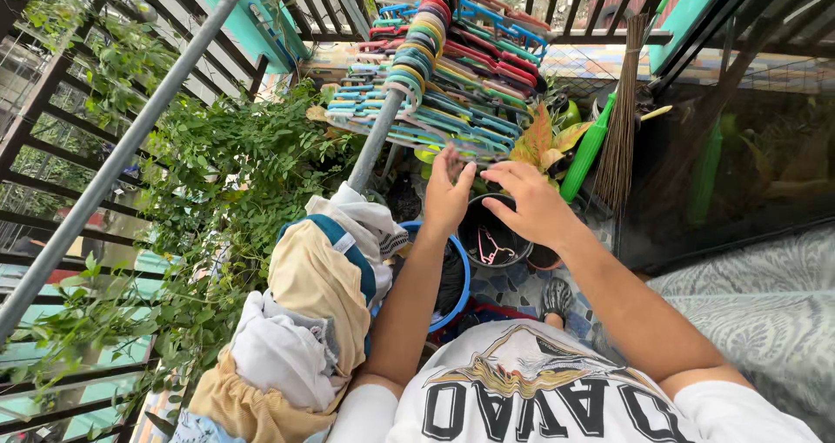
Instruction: The person organizes and hangs laundry on a rack on a balcony, using clothes hangers to secure various garments onto the horizontal bar of the rack.
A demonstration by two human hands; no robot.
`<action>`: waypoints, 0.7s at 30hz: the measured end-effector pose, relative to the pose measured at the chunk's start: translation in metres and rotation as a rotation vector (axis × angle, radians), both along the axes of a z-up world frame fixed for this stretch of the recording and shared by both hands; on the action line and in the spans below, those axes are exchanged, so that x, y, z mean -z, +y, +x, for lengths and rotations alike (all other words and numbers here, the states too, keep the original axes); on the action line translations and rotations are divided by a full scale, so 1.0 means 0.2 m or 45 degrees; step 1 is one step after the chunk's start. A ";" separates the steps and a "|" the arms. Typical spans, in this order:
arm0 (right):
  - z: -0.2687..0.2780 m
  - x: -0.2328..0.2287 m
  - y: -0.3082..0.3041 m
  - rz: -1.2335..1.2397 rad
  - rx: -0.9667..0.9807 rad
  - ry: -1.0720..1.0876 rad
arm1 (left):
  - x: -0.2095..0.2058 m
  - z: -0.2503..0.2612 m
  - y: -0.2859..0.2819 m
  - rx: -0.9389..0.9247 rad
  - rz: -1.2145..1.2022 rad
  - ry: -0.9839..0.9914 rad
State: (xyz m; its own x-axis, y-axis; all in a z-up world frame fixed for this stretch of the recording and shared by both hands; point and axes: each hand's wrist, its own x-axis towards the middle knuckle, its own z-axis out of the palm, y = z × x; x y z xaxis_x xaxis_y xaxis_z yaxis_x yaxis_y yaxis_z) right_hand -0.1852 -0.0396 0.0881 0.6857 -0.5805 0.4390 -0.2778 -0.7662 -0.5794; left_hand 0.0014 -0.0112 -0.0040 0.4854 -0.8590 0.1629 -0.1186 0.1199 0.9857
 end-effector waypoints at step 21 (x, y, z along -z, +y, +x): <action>0.08 -0.08 -0.44 -0.273 -0.219 -0.031 | -0.16 -0.03 -0.21 -0.423 0.174 -0.245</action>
